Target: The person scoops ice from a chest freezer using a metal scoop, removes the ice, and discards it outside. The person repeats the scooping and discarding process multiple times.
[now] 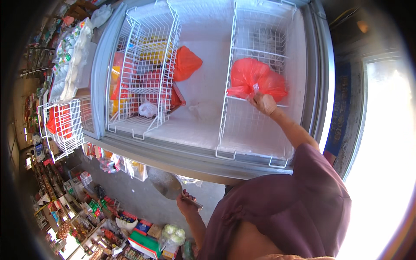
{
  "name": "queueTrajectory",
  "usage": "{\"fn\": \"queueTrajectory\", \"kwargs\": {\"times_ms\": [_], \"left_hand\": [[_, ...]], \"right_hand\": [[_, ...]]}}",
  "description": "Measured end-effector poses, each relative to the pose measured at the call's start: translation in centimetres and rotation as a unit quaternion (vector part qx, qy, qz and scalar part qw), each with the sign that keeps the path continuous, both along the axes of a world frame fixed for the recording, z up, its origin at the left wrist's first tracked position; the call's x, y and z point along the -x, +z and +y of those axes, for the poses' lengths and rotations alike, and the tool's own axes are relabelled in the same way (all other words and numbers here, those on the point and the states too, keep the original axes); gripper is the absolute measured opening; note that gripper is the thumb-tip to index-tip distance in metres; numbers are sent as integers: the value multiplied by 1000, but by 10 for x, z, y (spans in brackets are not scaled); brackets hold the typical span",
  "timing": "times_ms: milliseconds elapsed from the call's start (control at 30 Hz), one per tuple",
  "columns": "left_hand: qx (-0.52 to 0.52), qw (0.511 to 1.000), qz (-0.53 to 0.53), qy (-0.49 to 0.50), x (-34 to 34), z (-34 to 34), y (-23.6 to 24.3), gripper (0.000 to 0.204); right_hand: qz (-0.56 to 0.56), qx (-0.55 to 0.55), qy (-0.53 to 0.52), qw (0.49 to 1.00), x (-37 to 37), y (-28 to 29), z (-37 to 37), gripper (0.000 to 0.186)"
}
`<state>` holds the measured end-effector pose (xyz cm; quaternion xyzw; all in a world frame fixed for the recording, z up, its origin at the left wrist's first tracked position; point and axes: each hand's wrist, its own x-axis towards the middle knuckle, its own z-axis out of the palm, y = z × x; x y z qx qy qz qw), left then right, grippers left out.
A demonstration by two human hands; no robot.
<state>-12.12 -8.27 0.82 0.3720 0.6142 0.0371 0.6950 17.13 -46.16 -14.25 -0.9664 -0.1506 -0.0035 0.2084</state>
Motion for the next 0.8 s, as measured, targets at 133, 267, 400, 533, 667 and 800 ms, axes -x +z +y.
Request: {"fn": "queueTrajectory", "kwargs": {"times_ms": [133, 267, 400, 533, 667, 800], "left_hand": [[-9, 999, 41, 26, 16, -7, -3, 22], [16, 999, 26, 45, 26, -7, -13, 22], [10, 999, 35, 30, 20, -16, -12, 22], [38, 999, 15, 14, 13, -13, -9, 23], [29, 1000, -1, 3, 1, -9, -7, 24], [10, 1000, 9, -8, -6, -10, 3, 24]], "right_hand": [[26, 1, 27, 999, -26, -10, -7, 43], [40, -12, 1, 999, -13, -6, 8, 46], [51, -29, 9, 998, -17, 5, 12, 46], [89, 14, 4, 996, -34, -3, 19, 47], [114, 19, -31, 993, -26, 5, 54, 50], [107, 8, -15, 994, -40, -3, 49, 49]]}}
